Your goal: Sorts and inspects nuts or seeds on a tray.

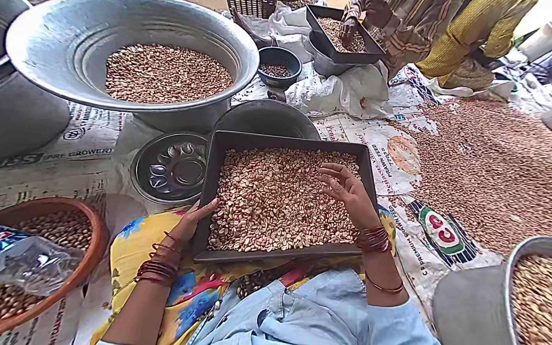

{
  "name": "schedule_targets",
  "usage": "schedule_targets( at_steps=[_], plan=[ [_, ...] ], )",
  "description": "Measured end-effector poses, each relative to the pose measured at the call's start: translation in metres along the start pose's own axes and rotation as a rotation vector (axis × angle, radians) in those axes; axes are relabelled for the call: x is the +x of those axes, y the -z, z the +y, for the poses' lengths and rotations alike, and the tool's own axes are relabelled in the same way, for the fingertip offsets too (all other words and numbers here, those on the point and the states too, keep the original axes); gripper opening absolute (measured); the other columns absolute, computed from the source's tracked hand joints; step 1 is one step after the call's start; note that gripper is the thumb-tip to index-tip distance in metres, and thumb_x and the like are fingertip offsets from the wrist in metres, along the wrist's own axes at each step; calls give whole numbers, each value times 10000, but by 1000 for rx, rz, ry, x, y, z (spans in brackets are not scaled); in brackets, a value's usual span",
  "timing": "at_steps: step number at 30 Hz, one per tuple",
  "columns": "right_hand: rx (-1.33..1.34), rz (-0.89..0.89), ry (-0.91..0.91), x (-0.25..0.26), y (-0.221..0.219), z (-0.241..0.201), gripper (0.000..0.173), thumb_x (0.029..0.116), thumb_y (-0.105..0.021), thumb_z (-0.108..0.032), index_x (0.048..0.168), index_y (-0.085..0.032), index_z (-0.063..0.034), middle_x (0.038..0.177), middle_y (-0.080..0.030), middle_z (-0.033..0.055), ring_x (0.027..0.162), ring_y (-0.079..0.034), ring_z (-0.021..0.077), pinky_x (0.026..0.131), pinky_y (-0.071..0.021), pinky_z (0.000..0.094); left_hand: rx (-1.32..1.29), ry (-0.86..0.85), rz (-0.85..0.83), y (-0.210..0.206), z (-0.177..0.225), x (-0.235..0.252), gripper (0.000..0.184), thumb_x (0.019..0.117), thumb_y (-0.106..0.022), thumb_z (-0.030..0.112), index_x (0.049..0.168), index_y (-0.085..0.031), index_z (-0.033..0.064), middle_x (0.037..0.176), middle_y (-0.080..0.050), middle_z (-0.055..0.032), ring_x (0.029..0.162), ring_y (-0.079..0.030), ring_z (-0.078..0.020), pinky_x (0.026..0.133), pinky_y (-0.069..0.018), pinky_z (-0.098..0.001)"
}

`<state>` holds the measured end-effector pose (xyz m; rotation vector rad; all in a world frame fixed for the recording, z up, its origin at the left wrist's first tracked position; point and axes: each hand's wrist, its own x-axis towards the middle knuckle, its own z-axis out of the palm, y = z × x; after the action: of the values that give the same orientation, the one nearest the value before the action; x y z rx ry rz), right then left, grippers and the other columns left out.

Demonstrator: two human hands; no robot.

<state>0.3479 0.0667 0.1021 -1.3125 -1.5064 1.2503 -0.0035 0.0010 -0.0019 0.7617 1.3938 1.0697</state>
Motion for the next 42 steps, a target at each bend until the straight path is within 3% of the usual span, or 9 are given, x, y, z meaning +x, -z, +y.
schedule_targets(
  at_steps=[3, 7, 13, 19, 25, 29, 33, 38, 42],
  plan=[
    [-594, 104, -142, 22, 21, 9, 489, 1073, -540, -199, 1539, -452, -80, 1598, -419, 190, 1477, -415, 319, 1187, -351, 500, -6, -10, -14, 0, 1, 1, 390, 1036, -466, 230, 1388, -434, 66, 989, -643, 77, 841, -653, 45, 760, -560, -156],
    [-903, -27, -308, 45, -17, 24, 816, 995, -665, -381, 1628, -262, -61, 1669, -59, 351, 1531, -129, 554, 1196, -222, 686, 3, -3, -16, 0, 1, 1, 398, 1042, -465, 236, 1401, -433, 69, 1022, -640, 60, 860, -651, 39, 769, -556, -163],
    [-894, -419, -125, 24, -112, 8, 888, 931, -726, -461, 1628, -299, -113, 1687, -136, 283, 1531, -158, 539, 1143, -246, 750, 20, -4, 5, 1, -2, 3, 380, 1046, -458, 234, 1384, -441, 62, 1004, -633, 64, 844, -643, 53, 761, -551, -149],
    [-1048, -714, -108, -21, -103, 5, 646, 857, -744, -128, 1468, -567, -240, 1717, -198, 106, 1566, -97, 477, 1095, -101, 853, -16, -6, -22, 2, -4, 4, 404, 1023, -489, 232, 1385, -435, 61, 977, -650, 69, 827, -659, 32, 754, -568, -169],
    [-1177, -380, -246, 4, -23, 26, 614, 746, -706, 89, 1308, -699, -159, 1629, -334, 196, 1344, -485, 481, 942, -505, 648, -16, 4, -46, 1, 0, 3, 422, 1036, -481, 246, 1414, -419, 68, 1028, -654, 59, 862, -664, 28, 775, -570, -173],
    [-989, -87, -261, 28, 23, 9, 437, 920, -574, 52, 1337, -659, -50, 1352, -613, 234, 1229, -612, 387, 1035, -478, 565, -10, -2, -51, 2, -1, 4, 445, 1037, -485, 253, 1433, -406, 66, 1066, -646, 50, 884, -658, 25, 787, -565, -180],
    [-526, 119, 8, 15, 38, -24, 207, 1011, -529, 26, 1107, -679, -81, 979, -709, 47, 599, -612, 94, 559, -534, 294, -9, 5, -33, 2, -2, 2, 431, 1029, -501, 265, 1414, -430, 85, 1037, -664, 59, 869, -672, 22, 776, -576, -182],
    [18, -32, 350, -9, 38, -52, 275, 958, -509, 3, 1169, -659, -92, 1415, -606, 42, 1091, -687, 119, 804, -611, 279, -10, 3, -31, 3, -4, 3, 419, 1005, -523, 296, 1369, -465, 96, 995, -683, 80, 855, -683, 21, 771, -589, -189],
    [-46, -133, 342, -27, 40, -50, 462, 949, -535, -19, 1402, -570, -103, 1540, -504, 48, 1269, -632, 199, 928, -629, 384, -14, 2, -26, 3, -3, 3, 389, 1005, -520, 285, 1347, -479, 104, 973, -689, 91, 836, -685, 26, 759, -591, -185]
  ],
)
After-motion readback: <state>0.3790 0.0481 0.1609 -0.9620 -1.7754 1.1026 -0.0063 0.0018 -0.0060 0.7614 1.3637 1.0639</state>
